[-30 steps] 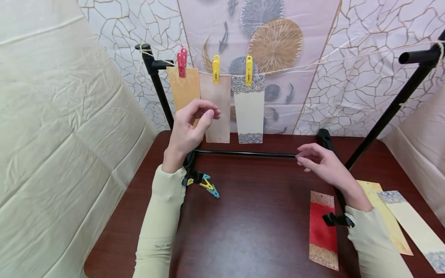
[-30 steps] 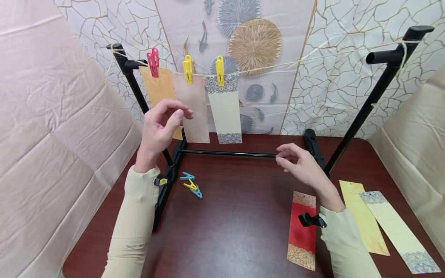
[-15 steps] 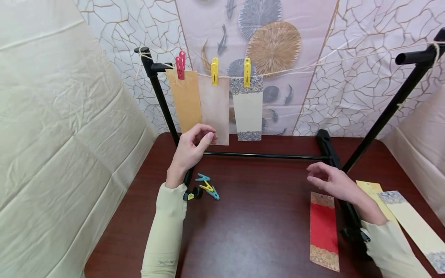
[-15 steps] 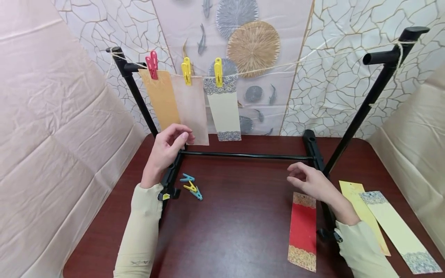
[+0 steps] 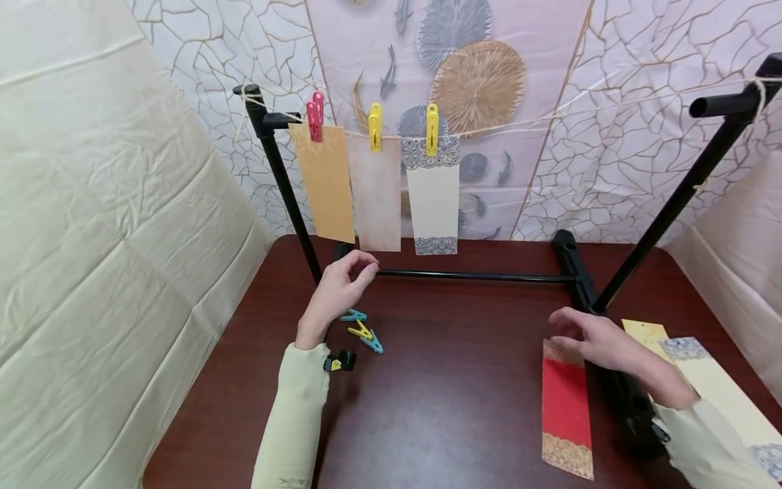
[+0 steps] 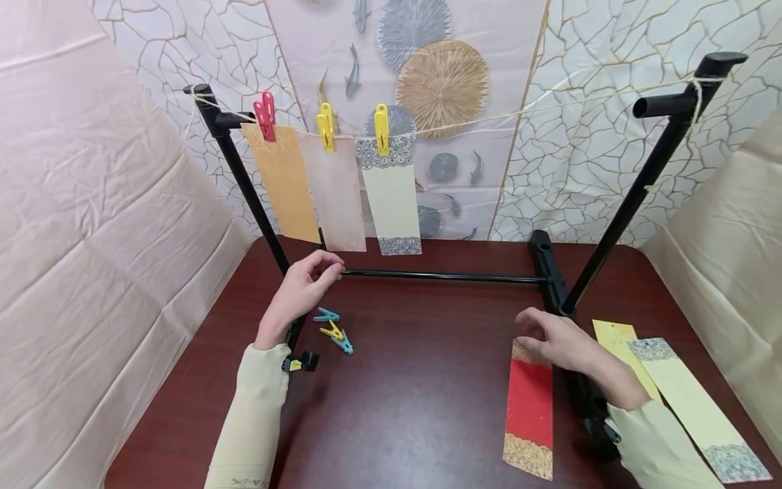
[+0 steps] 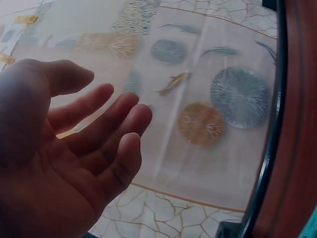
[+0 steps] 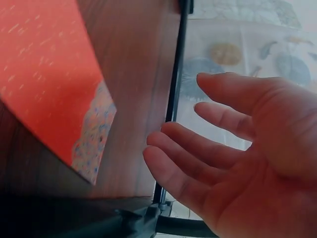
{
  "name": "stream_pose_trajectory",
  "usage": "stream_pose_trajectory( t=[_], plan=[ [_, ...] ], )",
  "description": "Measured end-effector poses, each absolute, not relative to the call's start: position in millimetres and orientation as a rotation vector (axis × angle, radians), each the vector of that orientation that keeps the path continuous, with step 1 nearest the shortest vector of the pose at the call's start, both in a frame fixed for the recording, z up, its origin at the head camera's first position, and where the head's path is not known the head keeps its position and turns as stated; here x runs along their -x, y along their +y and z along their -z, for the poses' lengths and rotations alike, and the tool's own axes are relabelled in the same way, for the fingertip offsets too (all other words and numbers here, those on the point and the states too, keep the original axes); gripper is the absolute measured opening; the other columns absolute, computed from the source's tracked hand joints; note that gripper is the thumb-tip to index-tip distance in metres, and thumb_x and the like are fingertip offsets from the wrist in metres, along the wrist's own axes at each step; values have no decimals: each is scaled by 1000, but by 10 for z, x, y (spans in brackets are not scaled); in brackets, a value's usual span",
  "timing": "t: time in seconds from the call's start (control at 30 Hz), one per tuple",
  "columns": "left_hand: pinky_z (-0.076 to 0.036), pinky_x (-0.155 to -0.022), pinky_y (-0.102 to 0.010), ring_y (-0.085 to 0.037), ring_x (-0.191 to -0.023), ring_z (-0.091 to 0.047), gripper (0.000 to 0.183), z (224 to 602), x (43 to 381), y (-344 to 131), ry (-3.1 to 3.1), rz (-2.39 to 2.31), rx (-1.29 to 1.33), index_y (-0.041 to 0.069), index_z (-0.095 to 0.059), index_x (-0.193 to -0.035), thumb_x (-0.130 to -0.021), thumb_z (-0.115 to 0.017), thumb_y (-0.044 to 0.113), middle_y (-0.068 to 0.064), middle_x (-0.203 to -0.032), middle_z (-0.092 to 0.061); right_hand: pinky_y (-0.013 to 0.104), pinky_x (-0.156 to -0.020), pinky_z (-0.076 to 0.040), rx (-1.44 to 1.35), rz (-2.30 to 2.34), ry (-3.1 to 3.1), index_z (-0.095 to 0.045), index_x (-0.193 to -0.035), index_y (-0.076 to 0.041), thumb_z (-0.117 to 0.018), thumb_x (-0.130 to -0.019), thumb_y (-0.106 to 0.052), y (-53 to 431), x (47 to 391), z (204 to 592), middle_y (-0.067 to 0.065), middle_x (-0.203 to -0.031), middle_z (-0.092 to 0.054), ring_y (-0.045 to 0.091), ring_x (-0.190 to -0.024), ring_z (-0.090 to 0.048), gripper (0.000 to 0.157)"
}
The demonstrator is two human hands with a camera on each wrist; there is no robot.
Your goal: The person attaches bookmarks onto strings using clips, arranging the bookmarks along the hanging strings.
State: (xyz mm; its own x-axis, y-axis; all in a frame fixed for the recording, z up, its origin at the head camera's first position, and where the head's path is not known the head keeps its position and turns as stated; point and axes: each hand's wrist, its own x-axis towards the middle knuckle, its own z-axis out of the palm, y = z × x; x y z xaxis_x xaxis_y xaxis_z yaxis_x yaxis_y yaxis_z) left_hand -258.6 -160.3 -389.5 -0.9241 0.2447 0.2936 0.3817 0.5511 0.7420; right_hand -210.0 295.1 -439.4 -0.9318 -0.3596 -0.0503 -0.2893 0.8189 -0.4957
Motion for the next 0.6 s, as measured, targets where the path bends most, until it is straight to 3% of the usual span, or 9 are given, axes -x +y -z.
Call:
stream_pose_trajectory(
  t=[0.2,0.6],
  plan=[
    [-48,-67,-32,-16,-66,-53,21,4073,2571,-1645,-2795,1218,508,23,-63,-112,-99,-57,38,3,-99,-67,31,-66,-54,497,706,2785,-54,-124,-4,-73,-87,-16,2966,2097,4416,13,-103,-67,19,-89,-61,43],
    [-50,-72,-29,-14,-84,-61,22,4378,2545,-1690,-3025,1093,571,13,-65,-114,-95,-65,23,2,-100,-69,41,-75,-54,607,600,2824,-55,-123,-4,-73,-86,-16,2958,2139,4471,15,-108,-63,25,-94,-60,43]
  ],
)
